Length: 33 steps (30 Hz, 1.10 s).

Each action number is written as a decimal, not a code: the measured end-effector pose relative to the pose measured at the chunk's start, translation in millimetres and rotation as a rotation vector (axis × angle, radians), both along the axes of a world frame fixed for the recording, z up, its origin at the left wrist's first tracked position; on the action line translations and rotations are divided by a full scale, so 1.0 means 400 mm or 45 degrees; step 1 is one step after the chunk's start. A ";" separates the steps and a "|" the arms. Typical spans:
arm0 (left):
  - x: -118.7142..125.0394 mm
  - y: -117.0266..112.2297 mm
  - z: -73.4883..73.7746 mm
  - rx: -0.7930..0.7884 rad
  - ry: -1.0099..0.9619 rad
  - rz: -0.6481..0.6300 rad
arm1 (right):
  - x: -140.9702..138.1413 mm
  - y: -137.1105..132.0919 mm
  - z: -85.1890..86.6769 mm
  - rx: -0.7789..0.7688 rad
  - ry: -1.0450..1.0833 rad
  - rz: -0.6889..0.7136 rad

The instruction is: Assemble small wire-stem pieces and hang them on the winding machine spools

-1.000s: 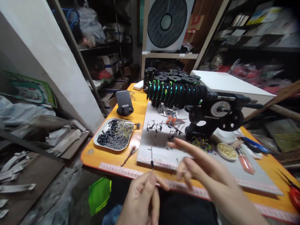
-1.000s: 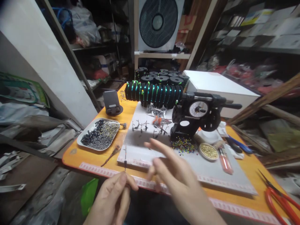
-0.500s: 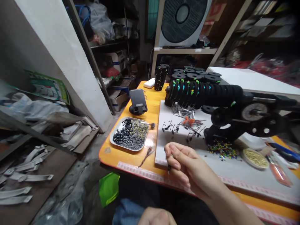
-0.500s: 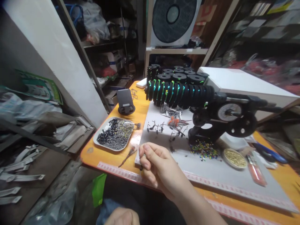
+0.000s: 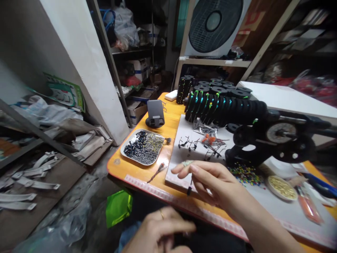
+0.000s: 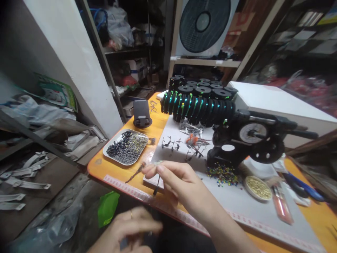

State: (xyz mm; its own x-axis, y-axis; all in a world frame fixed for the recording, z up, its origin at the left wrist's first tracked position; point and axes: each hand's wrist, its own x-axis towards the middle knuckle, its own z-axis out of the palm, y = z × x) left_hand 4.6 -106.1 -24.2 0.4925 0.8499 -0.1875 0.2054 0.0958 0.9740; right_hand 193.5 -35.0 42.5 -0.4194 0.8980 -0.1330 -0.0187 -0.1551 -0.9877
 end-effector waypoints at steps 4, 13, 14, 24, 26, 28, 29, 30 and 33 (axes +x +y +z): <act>0.022 0.051 0.054 0.290 0.178 0.365 | 0.037 0.014 0.041 0.357 -0.266 0.094; 0.123 0.098 0.067 0.216 -0.390 0.243 | 0.036 0.018 0.039 0.184 -0.062 0.035; 0.125 0.090 0.050 0.044 -0.617 0.172 | 0.032 0.022 0.031 0.022 0.116 0.040; 0.095 0.037 -0.012 -0.745 -1.104 -0.006 | -0.022 0.052 0.022 -0.313 0.657 0.044; 0.085 0.026 -0.004 -0.820 -1.039 0.034 | -0.019 0.050 0.022 -0.310 0.660 0.011; 0.079 0.017 -0.001 -0.865 -1.015 0.015 | -0.015 0.050 0.019 -0.314 0.655 -0.011; 0.078 0.015 -0.001 -0.876 -1.008 -0.005 | -0.013 0.051 0.017 -0.317 0.651 -0.015; 0.077 0.013 -0.002 -0.882 -1.003 -0.023 | -0.012 0.052 0.015 -0.318 0.647 -0.017; 0.077 0.009 -0.008 -0.898 -1.005 -0.046 | -0.012 0.056 0.011 -0.315 0.635 -0.017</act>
